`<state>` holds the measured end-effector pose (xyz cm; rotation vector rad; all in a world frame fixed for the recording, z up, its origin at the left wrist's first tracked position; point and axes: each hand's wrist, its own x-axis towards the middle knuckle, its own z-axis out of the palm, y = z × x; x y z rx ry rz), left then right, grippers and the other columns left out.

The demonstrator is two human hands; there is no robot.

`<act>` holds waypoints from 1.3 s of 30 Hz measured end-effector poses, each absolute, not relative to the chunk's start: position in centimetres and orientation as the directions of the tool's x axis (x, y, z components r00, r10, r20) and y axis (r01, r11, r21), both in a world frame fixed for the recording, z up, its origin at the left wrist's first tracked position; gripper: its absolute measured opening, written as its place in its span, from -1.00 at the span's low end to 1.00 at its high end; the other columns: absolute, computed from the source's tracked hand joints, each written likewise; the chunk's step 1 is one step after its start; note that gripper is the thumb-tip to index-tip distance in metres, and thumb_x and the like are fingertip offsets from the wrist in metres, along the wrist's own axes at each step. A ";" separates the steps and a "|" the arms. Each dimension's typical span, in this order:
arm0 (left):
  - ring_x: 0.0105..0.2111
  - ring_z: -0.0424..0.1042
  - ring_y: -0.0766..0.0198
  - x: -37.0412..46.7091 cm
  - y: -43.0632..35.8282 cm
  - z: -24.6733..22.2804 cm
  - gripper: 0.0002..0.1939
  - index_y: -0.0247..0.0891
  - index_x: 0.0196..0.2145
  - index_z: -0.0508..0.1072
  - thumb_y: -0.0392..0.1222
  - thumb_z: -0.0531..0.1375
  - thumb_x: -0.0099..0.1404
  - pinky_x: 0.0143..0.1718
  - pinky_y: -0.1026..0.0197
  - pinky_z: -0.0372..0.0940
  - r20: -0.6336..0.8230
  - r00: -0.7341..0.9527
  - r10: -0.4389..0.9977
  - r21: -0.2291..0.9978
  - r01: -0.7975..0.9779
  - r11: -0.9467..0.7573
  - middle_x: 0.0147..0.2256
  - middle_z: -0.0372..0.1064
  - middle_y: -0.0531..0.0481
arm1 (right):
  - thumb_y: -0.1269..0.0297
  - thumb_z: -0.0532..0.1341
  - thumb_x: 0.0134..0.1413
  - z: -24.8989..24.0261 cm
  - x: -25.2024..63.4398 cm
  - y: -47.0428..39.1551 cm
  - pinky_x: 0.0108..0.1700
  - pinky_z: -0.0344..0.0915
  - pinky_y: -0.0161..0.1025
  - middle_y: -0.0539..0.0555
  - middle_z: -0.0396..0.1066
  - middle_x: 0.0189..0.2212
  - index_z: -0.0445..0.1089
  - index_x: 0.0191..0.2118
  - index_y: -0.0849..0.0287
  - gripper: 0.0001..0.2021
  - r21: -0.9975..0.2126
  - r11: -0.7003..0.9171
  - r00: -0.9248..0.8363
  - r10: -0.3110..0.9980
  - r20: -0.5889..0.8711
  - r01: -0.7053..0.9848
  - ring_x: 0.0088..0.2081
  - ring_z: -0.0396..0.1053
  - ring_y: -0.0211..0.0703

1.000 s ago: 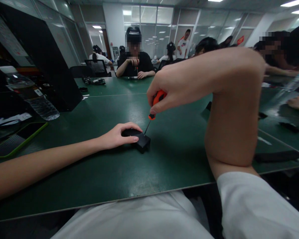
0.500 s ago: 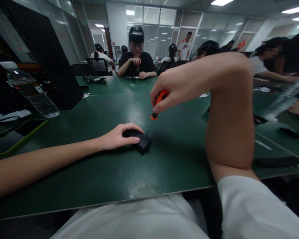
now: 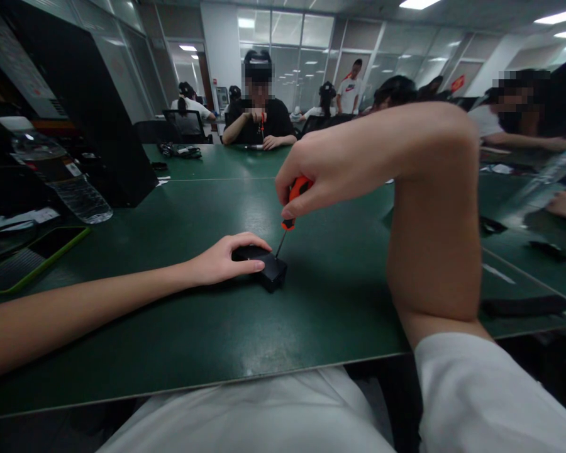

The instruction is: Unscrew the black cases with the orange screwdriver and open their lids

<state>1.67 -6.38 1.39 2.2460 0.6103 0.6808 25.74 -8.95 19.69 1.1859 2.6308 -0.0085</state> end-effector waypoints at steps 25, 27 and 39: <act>-0.35 0.42 0.26 1.4 -9.5 1.2 -0.77 -0.14 -0.14 0.63 0.00 0.32 0.34 -0.29 0.15 0.12 0.633 0.722 0.279 0.088 0.290 -0.953 -0.34 0.50 0.00 | -0.36 0.08 0.19 19.0 25.4 -10.6 -0.35 0.19 -0.15 0.03 0.47 -0.43 0.54 -0.17 0.04 -0.43 0.171 0.658 -0.628 0.752 -0.200 0.733 -0.41 0.35 -0.18; -0.38 0.44 0.29 1.4 -9.5 1.2 -0.77 -0.17 -0.12 0.62 -0.03 0.32 0.35 -0.29 0.16 0.13 0.609 0.731 0.309 0.139 0.285 -0.948 -0.37 0.52 0.03 | -0.35 0.09 0.19 19.1 25.6 -9.9 -0.34 0.21 -0.18 0.01 0.50 -0.40 0.55 -0.14 0.05 -0.43 0.145 0.654 -0.623 0.754 -0.207 0.743 -0.39 0.37 -0.20; -0.48 0.50 0.33 1.6 -9.3 0.8 -0.78 -0.20 -0.09 0.64 -0.15 0.31 0.33 -0.30 0.22 0.27 0.557 0.659 0.505 0.372 0.345 -0.861 -0.42 0.59 0.04 | -0.16 0.12 0.30 19.2 26.7 -6.9 -0.21 0.28 -0.19 0.05 0.58 -0.27 0.58 -0.05 0.18 -0.49 0.076 0.666 -0.630 0.731 -0.262 0.742 -0.26 0.43 -0.18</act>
